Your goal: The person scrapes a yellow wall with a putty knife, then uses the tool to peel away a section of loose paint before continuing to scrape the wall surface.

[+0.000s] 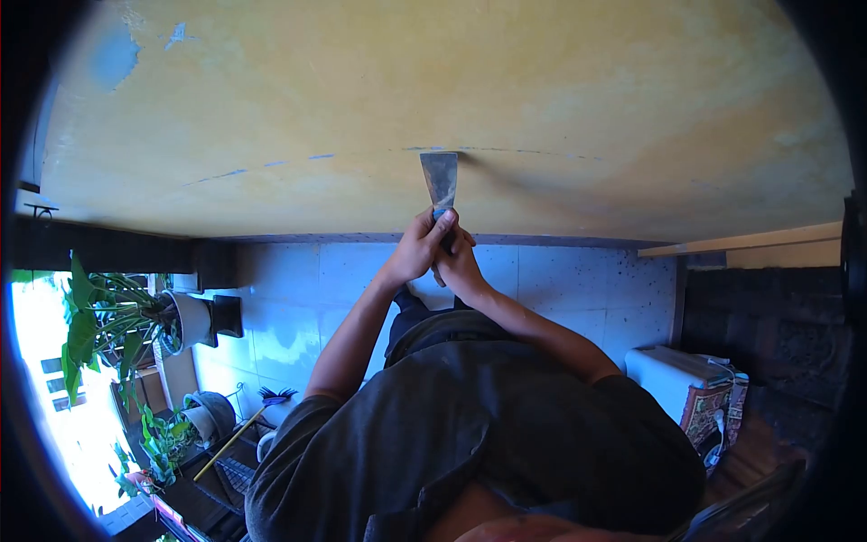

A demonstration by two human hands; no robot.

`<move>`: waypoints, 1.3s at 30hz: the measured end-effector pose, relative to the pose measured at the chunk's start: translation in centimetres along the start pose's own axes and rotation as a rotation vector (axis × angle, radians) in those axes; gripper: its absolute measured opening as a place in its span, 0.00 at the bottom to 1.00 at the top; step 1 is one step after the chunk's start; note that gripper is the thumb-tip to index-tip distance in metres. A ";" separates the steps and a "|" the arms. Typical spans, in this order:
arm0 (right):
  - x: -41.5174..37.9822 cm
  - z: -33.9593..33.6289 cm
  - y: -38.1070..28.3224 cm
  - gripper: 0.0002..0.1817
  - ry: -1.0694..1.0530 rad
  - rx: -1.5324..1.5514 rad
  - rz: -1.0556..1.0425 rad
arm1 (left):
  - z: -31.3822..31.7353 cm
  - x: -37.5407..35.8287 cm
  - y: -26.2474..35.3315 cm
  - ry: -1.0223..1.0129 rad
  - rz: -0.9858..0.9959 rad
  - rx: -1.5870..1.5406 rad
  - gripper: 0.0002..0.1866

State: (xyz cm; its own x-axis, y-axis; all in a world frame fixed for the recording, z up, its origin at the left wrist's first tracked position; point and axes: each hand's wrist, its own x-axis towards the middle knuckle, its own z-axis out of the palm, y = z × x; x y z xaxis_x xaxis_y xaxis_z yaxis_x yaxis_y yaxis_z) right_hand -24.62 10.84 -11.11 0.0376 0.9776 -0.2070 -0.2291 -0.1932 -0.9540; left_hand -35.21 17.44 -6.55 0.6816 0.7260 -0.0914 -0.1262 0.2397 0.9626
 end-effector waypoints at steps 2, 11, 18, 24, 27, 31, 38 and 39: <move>-0.2 0.2 -0.6 0.12 -0.012 0.037 0.073 | 0.2 -0.2 0.5 0.028 -0.029 0.019 0.19; -0.5 0.2 -0.7 0.16 -0.016 0.054 0.086 | 1.1 -0.6 1.7 0.094 -0.048 0.091 0.21; 0.4 -1.3 -2.2 0.18 -0.065 -0.099 0.032 | 1.5 0.4 1.7 0.100 0.075 0.060 0.19; 0.3 -0.6 -2.0 0.16 -0.068 0.065 0.137 | 0.9 0.1 0.4 0.114 0.002 0.094 0.20; -0.1 -0.2 -2.1 0.18 -0.050 0.086 0.131 | 1.3 -0.4 1.5 0.124 0.007 0.132 0.20; 0.9 -0.4 0.0 0.18 -0.020 -0.020 0.030 | 0.5 -0.2 0.8 0.120 -0.054 0.102 0.20; 0.5 0.0 -0.4 0.15 0.006 -0.025 -0.007 | 0.6 0.0 1.2 0.064 -0.008 0.106 0.20; 0.5 -0.3 -0.4 0.15 -0.004 -0.022 -0.003 | 0.5 0.0 1.4 0.077 -0.033 0.096 0.21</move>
State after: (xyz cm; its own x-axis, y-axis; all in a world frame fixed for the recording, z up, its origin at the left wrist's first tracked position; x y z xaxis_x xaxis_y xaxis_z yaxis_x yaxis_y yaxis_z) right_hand -24.24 11.41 -10.90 0.0348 0.9785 -0.2032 -0.2079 -0.1918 -0.9592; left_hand -35.06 17.47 -5.06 0.6266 0.7669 -0.1387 -0.0325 0.2035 0.9785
